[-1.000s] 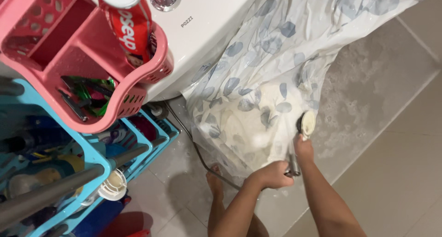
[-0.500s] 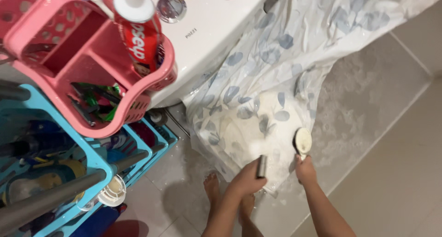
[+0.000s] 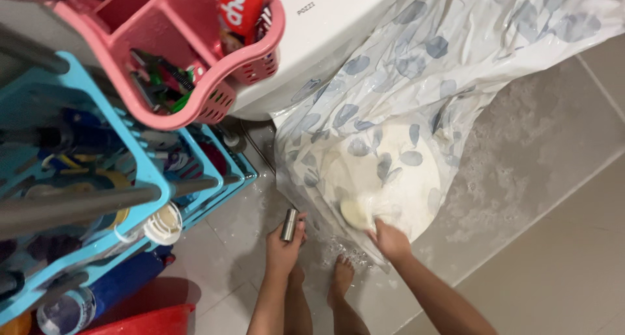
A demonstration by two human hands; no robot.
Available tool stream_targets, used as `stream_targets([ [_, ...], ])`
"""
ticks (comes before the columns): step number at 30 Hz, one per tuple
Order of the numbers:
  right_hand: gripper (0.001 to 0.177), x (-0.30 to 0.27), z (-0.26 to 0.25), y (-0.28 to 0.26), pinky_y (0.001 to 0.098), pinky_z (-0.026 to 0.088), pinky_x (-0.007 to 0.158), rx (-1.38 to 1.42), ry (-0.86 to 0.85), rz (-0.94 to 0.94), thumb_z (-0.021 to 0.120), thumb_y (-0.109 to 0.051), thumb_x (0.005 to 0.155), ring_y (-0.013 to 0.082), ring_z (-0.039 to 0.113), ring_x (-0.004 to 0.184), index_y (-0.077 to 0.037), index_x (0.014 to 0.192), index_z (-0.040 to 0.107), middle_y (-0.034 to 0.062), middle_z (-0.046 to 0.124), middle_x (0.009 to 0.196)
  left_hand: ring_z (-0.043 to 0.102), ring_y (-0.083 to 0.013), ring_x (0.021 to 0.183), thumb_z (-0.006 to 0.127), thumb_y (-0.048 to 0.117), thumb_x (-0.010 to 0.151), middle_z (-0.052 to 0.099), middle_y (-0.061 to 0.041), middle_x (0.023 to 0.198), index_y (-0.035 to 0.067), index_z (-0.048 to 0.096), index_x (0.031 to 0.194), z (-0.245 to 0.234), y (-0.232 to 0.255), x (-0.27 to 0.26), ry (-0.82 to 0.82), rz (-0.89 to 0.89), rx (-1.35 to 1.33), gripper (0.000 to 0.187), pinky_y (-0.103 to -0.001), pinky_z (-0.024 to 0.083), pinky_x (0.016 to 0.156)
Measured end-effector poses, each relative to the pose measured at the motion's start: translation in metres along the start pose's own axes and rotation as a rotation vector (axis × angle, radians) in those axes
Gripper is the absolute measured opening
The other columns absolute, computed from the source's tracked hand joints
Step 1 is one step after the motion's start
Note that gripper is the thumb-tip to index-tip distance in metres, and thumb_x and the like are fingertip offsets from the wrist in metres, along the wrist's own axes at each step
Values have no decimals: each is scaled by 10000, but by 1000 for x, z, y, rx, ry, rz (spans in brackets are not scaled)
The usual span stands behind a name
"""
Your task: The person scrubs a shower curtain with a brush and rinses it with a handheld shower head in a bathroom. They repeatedly scrub and rinse sections of the curtain, adjusting its position on the toilet lid during the process.
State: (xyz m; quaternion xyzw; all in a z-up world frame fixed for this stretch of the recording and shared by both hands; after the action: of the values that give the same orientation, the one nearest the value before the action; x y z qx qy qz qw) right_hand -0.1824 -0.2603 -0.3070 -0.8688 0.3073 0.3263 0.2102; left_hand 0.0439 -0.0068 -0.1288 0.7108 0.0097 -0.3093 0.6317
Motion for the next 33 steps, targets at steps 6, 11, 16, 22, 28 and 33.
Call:
stream_targets([
  [6,614,-31,-61,122,545,530,765,485,528,594,485,-567,1098,455,698,923,23,1153,644,274,724,964,645,-67,701,715,451,902,766,41,716,296,823,1072,-17,9,-35,0,-178,737,255,-243,464,686],
  [11,568,-31,5,8,550,526,784,519,549,480,552,-503,1024,456,672,881,54,1089,645,274,686,890,651,-111,660,745,416,901,738,-44,704,137,790,1008,22,-1,-28,-96,4,348,303,-284,504,652],
  [16,508,-47,54,-29,520,529,801,406,238,321,473,-512,983,389,704,859,-56,1099,665,218,741,867,611,-151,611,765,361,907,686,-117,661,0,759,939,38,-32,-16,-183,64,268,362,-325,513,596],
  [22,739,-80,25,22,580,527,806,835,392,768,379,-535,1163,416,717,833,113,1025,705,264,711,859,638,-100,650,740,340,923,734,-48,703,-13,747,923,5,-47,-14,-155,79,176,352,-297,528,606],
  [28,534,-40,74,-71,544,505,928,472,145,389,475,-508,978,410,673,1075,-124,1345,528,229,713,1125,605,-85,616,753,364,898,701,-18,672,-9,751,902,7,-64,-26,-196,36,193,372,-294,506,573],
  [33,326,-45,27,55,481,548,704,271,340,465,522,-335,940,346,703,836,-80,933,726,172,728,931,520,-97,585,750,404,905,624,-26,612,4,749,884,0,-71,-31,-274,29,237,401,-316,468,547],
])
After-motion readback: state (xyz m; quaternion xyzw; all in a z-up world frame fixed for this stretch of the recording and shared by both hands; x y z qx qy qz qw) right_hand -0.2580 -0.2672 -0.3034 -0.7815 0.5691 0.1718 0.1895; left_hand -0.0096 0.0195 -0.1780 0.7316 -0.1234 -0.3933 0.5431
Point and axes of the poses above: each hand's wrist, its own x-axis towards the middle knuckle, its own z-axis out of the palm, y = z × x, the point moved 9 cm from there along x, towards the middle knuckle
